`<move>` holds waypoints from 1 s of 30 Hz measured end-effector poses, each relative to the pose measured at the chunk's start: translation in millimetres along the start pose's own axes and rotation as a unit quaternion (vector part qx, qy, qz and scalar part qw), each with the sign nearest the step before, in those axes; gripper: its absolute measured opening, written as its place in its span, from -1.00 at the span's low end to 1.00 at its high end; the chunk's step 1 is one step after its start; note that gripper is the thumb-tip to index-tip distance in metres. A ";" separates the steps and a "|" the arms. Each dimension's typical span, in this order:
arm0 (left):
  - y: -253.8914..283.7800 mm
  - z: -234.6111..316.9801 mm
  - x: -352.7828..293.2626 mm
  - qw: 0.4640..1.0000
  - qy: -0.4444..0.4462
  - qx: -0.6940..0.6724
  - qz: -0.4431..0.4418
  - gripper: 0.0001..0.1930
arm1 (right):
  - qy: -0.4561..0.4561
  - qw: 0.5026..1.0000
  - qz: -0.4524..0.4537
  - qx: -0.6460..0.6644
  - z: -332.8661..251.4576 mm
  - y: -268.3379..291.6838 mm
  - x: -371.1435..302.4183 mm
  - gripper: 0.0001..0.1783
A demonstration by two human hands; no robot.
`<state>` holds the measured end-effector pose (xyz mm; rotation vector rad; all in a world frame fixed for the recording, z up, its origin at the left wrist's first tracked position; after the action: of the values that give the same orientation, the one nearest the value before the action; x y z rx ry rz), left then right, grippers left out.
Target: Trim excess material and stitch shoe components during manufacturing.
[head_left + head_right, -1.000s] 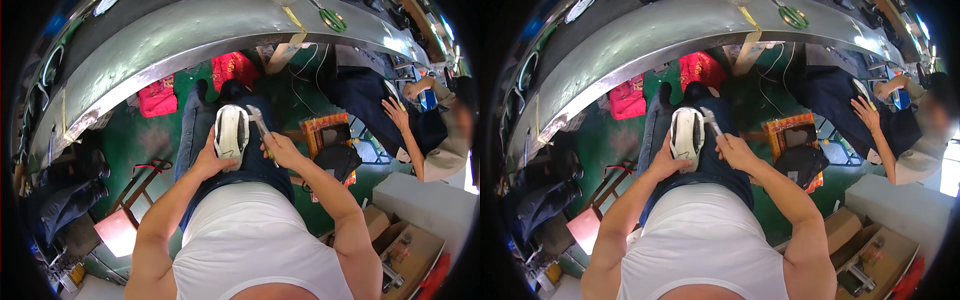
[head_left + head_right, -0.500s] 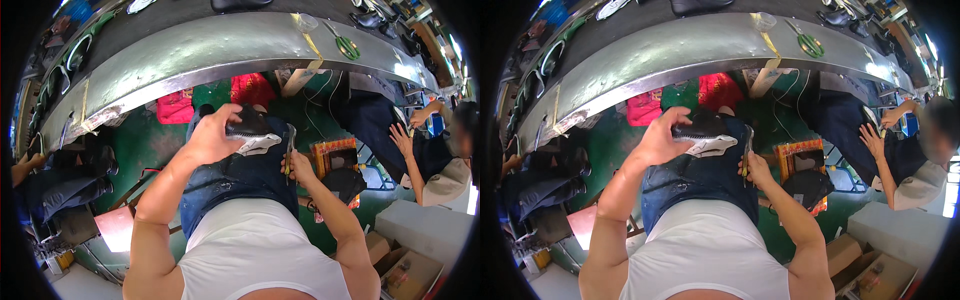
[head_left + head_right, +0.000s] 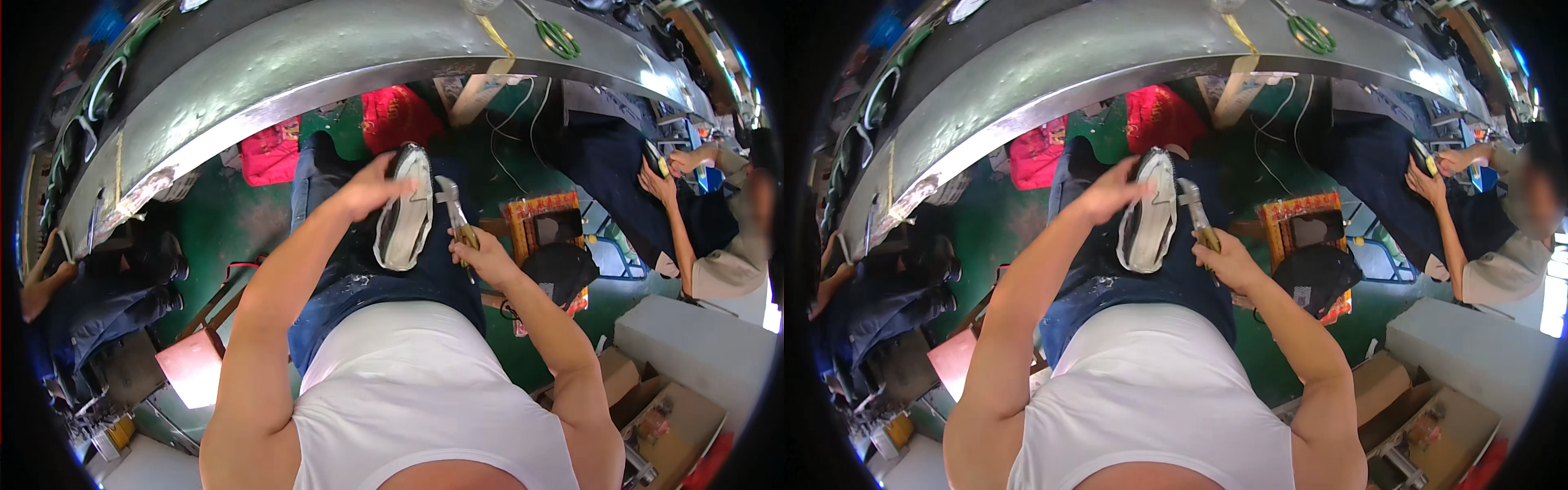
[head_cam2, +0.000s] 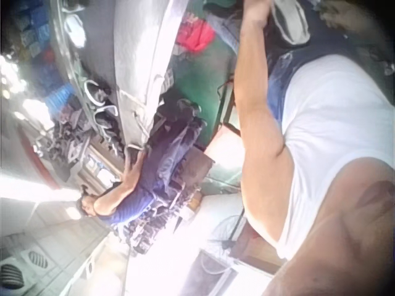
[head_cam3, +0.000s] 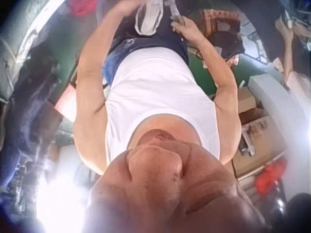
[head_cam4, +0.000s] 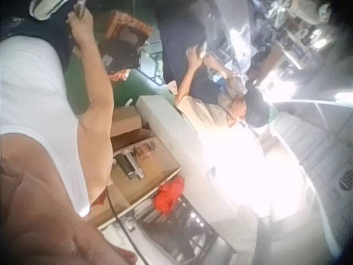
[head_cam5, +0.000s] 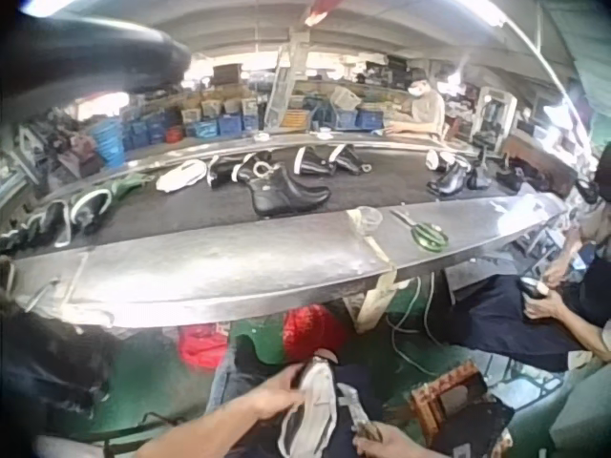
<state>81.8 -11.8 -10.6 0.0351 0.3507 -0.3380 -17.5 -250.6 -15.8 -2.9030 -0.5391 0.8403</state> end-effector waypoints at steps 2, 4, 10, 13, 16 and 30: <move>-12.2 -2.5 -34.1 0.964 -0.039 0.265 -0.001 0.13 | -0.020 0.990 -0.001 -0.141 -12.1 -10.8 -16.9 -0.68; -8.8 -19.0 -46.9 0.973 -0.026 0.227 0.037 0.07 | -0.027 0.987 0.019 -0.159 -25.7 -19.4 -26.4 -0.81; -6.5 1.0 -45.1 0.994 0.041 0.103 -0.013 -0.12 | -0.078 0.976 -0.068 -0.193 -39.6 -30.9 -32.3 -0.76; -10.0 -29.2 -45.5 0.994 0.023 0.109 -0.016 -0.12 | -0.173 0.972 -0.108 -0.118 -36.7 -28.9 -35.4 -0.72; -19.0 -29.7 -54.0 0.968 0.054 0.242 0.028 -0.18 | -0.176 0.980 -0.095 0.001 -23.5 -31.0 -30.4 -0.68; -24.1 -24.9 -54.4 0.989 0.081 0.119 -0.029 -0.21 | -0.151 0.969 -0.129 -0.147 -77.7 -26.0 -11.2 -0.74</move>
<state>17.5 -14.9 -14.8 0.2886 0.4719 -0.4342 6.6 -228.1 60.0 -2.8697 -1.1296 1.2629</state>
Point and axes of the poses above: each hand's wrist, its own x-axis towards the middle knuckle, its own y-axis out of the back of the hand, z = x × y, the point moved 5 cm from there along x, towards the middle knuckle, and after that the axes turned 6 degrees about x, right-handed, at the moved point
